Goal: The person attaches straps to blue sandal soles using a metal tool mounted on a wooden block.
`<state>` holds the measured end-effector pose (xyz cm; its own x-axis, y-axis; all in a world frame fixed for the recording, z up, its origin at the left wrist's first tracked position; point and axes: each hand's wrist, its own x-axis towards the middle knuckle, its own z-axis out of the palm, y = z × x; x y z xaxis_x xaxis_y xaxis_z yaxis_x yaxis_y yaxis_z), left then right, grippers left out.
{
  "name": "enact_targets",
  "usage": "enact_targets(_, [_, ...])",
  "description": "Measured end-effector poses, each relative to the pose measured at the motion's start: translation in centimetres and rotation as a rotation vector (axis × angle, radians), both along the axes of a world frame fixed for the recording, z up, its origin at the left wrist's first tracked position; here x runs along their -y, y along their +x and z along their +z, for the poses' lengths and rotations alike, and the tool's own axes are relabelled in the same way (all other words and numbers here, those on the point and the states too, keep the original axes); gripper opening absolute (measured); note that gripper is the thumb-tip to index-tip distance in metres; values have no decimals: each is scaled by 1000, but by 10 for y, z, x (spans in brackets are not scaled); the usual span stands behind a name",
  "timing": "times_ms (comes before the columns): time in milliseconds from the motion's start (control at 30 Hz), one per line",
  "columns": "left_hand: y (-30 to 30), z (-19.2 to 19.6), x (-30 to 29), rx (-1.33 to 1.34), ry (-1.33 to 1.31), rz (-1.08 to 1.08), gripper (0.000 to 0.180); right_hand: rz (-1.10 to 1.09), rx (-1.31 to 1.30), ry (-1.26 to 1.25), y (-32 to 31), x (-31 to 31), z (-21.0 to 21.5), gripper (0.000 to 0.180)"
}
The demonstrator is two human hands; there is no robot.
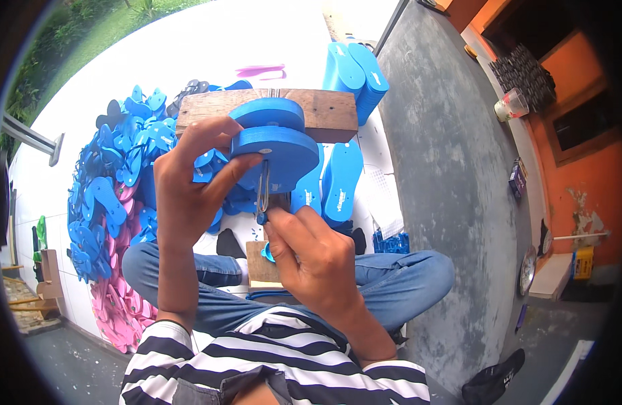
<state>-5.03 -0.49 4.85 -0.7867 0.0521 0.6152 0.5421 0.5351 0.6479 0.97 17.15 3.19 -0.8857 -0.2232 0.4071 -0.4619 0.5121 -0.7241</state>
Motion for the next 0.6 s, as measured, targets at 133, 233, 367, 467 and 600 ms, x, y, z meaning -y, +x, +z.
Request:
enact_targets(133, [2,4,-3,28,1,-6,38,-11,3,91,-7,-1,3,15])
enact_targets(233, [0,4,-6,33,23,-27,37,-14,8,35,-26,-2,4,12])
enact_targets(367, [0,-2,-4,38,68,-75,37,-38,-264,231,-27,-7,4,14])
enact_targets(467, [-4,-17,-1,80,178,-135,37,-111,-317,239,-9,-9,8,21])
enact_targets(600, [-1,-28,-3,108,315,-173,35,-172,-349,-89,-32,-14,1,40])
